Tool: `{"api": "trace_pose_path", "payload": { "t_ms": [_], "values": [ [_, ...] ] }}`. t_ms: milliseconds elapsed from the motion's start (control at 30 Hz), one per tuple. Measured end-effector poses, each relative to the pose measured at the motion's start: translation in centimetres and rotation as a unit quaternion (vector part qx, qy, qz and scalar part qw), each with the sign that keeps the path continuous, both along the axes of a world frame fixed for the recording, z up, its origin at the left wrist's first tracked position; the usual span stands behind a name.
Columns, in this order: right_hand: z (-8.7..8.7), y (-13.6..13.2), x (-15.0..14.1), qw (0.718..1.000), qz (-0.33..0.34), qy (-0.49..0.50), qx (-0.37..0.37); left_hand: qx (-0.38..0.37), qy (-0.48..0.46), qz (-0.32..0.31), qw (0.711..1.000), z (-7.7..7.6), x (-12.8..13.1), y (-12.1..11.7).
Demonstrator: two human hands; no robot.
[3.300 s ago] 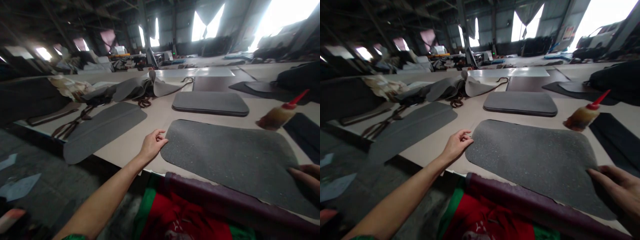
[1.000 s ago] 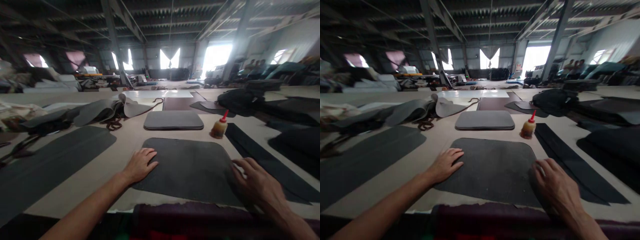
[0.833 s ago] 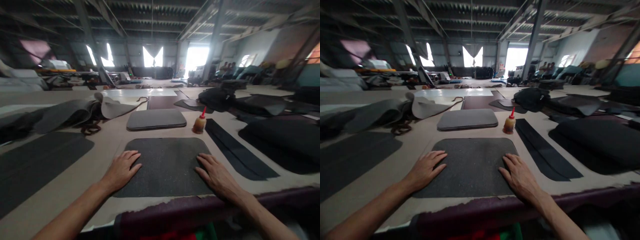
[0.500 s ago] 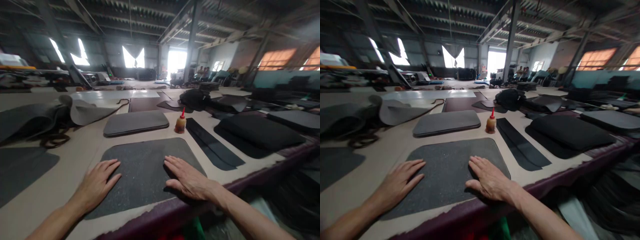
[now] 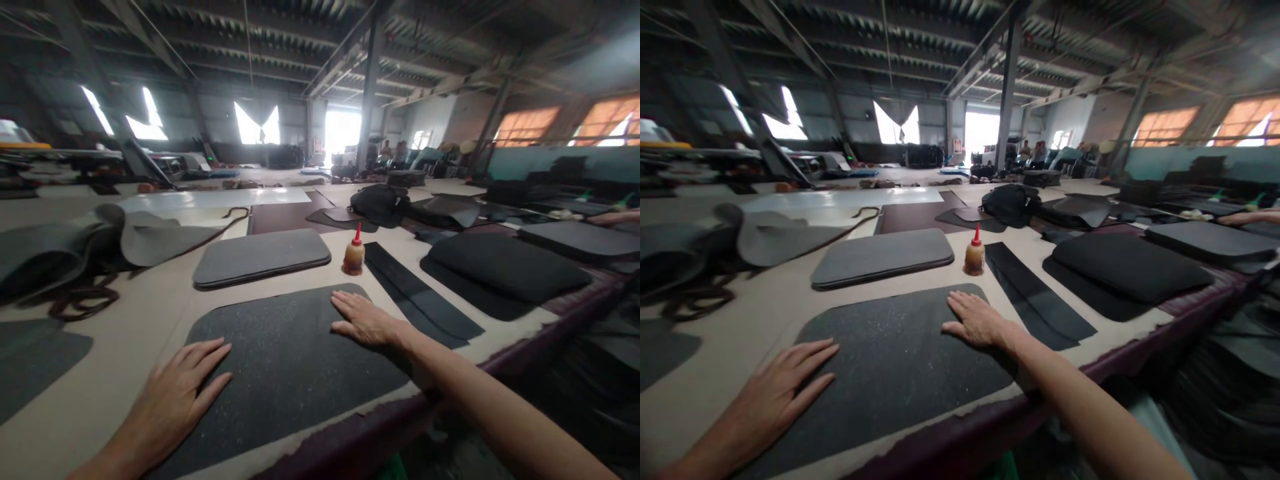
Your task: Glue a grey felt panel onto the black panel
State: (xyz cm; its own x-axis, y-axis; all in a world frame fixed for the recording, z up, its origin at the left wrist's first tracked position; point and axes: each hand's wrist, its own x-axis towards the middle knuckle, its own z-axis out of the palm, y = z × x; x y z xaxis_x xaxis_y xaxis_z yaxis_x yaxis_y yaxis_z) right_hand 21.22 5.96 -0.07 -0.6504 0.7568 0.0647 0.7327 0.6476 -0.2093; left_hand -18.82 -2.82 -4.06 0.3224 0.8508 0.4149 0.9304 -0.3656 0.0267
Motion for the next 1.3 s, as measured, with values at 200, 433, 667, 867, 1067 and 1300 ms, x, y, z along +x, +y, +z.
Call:
{"api": "trace_pose_path", "payload": {
  "t_ms": [200, 433, 667, 867, 1067, 1300],
  "values": [
    [-0.7, 1.3, -0.1, 0.999, -0.02, 0.01, 0.027, 0.006, 0.0, -0.005, 1.0, -0.6, -0.2, 0.1],
    [-2.4, 2.1, 0.4, 0.996, -0.059, 0.003, 0.071, 0.006, 0.068, -0.013, 0.998, 2.9, 2.5, -1.9],
    [-4.4, 3.3, 1.1, 0.99, -0.054, -0.017, 0.13, -0.177, 0.083, -0.33, 0.924, 5.0, 8.5, -0.5],
    [-4.1, 3.2, 1.1, 0.99, -0.055, -0.041, 0.127, -0.243, 0.066, -0.316, 0.915, 4.8, 4.9, 3.7],
    [-4.2, 3.2, 1.3, 0.99, -0.052, -0.048, 0.121, -0.216, 0.046, -0.209, 0.953, 4.2, 0.6, 6.3],
    [-4.3, 3.1, 1.2, 0.99, -0.057, -0.036, 0.123, -0.122, 0.047, 0.013, 0.991, 4.4, -1.5, 8.3]
  ]
}}
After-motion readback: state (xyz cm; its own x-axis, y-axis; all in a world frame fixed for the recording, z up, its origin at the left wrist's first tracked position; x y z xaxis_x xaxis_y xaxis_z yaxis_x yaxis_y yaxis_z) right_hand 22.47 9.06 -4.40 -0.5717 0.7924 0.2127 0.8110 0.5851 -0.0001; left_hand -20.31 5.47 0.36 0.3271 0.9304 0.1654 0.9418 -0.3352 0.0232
